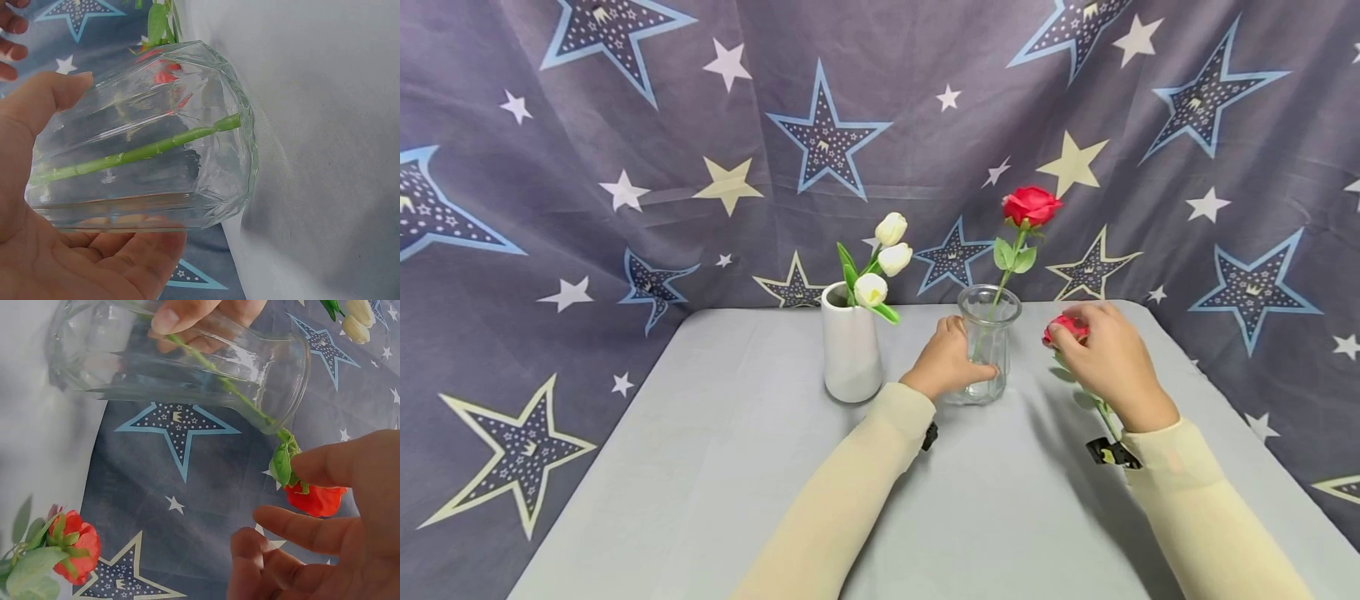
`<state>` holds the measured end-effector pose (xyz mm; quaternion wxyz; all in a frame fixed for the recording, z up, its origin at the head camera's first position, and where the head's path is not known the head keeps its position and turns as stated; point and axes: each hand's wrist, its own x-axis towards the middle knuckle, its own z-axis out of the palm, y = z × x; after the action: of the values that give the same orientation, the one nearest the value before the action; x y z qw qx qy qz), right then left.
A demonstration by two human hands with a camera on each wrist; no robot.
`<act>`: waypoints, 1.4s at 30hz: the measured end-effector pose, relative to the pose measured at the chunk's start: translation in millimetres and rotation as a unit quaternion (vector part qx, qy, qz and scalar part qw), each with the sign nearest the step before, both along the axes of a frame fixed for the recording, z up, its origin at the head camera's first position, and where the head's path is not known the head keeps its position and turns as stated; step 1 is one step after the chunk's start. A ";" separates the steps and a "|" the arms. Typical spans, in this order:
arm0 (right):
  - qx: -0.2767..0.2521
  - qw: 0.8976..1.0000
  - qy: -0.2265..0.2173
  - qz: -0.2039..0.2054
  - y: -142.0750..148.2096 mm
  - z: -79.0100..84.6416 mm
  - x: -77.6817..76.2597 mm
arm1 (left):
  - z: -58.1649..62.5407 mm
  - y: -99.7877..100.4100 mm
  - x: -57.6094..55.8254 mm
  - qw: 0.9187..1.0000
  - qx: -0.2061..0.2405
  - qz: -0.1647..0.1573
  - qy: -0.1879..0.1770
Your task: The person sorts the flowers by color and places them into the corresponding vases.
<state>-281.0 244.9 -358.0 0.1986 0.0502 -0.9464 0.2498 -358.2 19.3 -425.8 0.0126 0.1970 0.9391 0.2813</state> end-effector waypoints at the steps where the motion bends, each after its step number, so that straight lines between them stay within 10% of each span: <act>1: 0.001 1.000 -0.001 -0.001 0.9 -0.7 0.4 | -0.1 0.1 0.1 1.000 0.000 0.000 -0.001; 16: 0.026 1.000 0.008 -0.005 14.2 -9.8 13.9 | 2.0 0.1 1.7 1.000 -0.002 -0.003 -0.003; 42: 0.056 0.992 -0.109 -0.017 58.9 -31.7 35.8 | -0.8 1.2 -1.8 1.000 -0.005 -0.002 0.001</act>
<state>-245.2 303.8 -389.7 0.0955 0.0175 -0.9756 0.1968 -360.0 20.5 -426.6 0.0138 0.1993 0.9401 0.2763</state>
